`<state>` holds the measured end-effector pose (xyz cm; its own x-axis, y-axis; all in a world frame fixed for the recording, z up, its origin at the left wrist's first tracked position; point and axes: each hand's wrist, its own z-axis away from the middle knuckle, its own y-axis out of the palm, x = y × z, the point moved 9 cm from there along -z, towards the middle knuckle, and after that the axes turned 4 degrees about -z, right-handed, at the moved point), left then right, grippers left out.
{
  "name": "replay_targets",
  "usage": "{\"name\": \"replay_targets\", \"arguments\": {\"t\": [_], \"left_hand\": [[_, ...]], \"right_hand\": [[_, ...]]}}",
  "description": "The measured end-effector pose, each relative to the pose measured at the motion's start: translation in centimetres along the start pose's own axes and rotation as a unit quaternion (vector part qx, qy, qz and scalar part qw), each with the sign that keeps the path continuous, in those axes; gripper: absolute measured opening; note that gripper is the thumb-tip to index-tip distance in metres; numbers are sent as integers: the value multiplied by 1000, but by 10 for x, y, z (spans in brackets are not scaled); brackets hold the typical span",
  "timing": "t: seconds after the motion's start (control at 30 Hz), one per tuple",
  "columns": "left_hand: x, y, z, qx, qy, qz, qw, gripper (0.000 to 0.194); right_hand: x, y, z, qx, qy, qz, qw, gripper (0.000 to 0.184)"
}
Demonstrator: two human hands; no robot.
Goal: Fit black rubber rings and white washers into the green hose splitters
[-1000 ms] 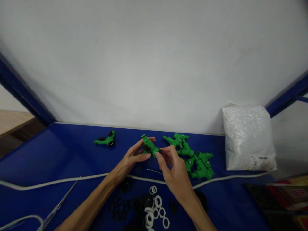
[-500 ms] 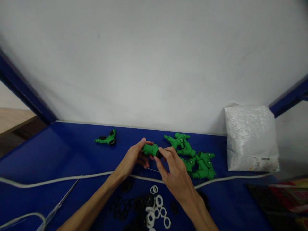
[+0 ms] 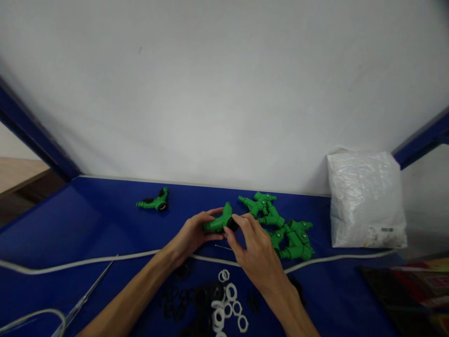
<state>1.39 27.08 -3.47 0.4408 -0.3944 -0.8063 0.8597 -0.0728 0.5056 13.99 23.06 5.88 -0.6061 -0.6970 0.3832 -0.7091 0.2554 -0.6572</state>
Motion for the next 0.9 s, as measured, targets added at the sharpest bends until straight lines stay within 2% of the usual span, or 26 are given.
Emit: {"name": "replay_targets", "arguments": {"t": [0.2,0.3,0.4,0.47,0.9], "left_hand": [[2,8,9,13,-53,22,998,39],[-1,9,11,5,-22,-55,998,35],[-2,13,11,13,7,-153,988,49],[-2,15,10,20,15,-182,983,54],[-11,16,8,29,69,-197,978,49]], "right_hand": [[7,9,2,53,-15,-9,998,16],[11,11,2,69,-23,-5,997,17],[13,11,2,65,-32,-1,997,18],[14,11,2,62,-34,3,997,19],[10,14,3,68,32,-99,992,13]]}}
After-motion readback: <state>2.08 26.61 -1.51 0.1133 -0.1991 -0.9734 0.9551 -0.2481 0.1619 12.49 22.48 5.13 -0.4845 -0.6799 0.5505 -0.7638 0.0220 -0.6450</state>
